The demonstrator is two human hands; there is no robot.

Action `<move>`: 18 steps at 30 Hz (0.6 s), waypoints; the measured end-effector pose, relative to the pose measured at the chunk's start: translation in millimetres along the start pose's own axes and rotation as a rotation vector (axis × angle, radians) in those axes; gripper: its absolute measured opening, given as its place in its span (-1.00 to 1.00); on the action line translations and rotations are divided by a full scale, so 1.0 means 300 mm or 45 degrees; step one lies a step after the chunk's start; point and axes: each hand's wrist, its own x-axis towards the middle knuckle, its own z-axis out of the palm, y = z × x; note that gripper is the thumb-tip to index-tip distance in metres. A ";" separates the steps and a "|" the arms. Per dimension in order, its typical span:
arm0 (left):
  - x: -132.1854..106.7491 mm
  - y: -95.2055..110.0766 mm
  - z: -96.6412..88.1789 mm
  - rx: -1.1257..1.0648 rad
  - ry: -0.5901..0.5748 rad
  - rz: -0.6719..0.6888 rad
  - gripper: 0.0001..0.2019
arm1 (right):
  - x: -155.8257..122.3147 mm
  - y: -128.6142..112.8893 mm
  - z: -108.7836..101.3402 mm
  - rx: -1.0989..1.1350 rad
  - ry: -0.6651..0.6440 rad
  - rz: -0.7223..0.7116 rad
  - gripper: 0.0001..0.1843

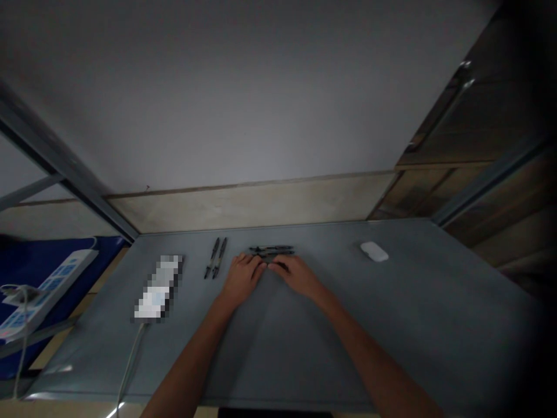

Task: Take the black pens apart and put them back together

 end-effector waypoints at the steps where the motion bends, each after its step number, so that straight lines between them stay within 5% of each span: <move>1: -0.001 0.003 -0.001 -0.006 0.000 -0.003 -0.72 | 0.000 -0.001 -0.001 -0.040 -0.002 0.013 -0.61; 3: -0.002 0.007 -0.005 -0.017 -0.005 -0.003 -0.72 | 0.001 -0.003 -0.004 -0.078 0.003 0.041 -0.53; 8: -0.002 0.006 0.000 0.012 -0.044 -0.013 -0.72 | 0.004 -0.009 -0.014 -0.013 0.024 0.000 -0.80; 14: 0.002 0.023 0.011 0.111 -0.076 -0.024 -0.71 | 0.004 -0.004 -0.001 -0.175 0.071 0.057 -0.55; 18: 0.002 0.030 0.008 0.057 -0.033 -0.048 -0.69 | 0.008 -0.002 -0.001 -0.113 0.088 0.101 -0.56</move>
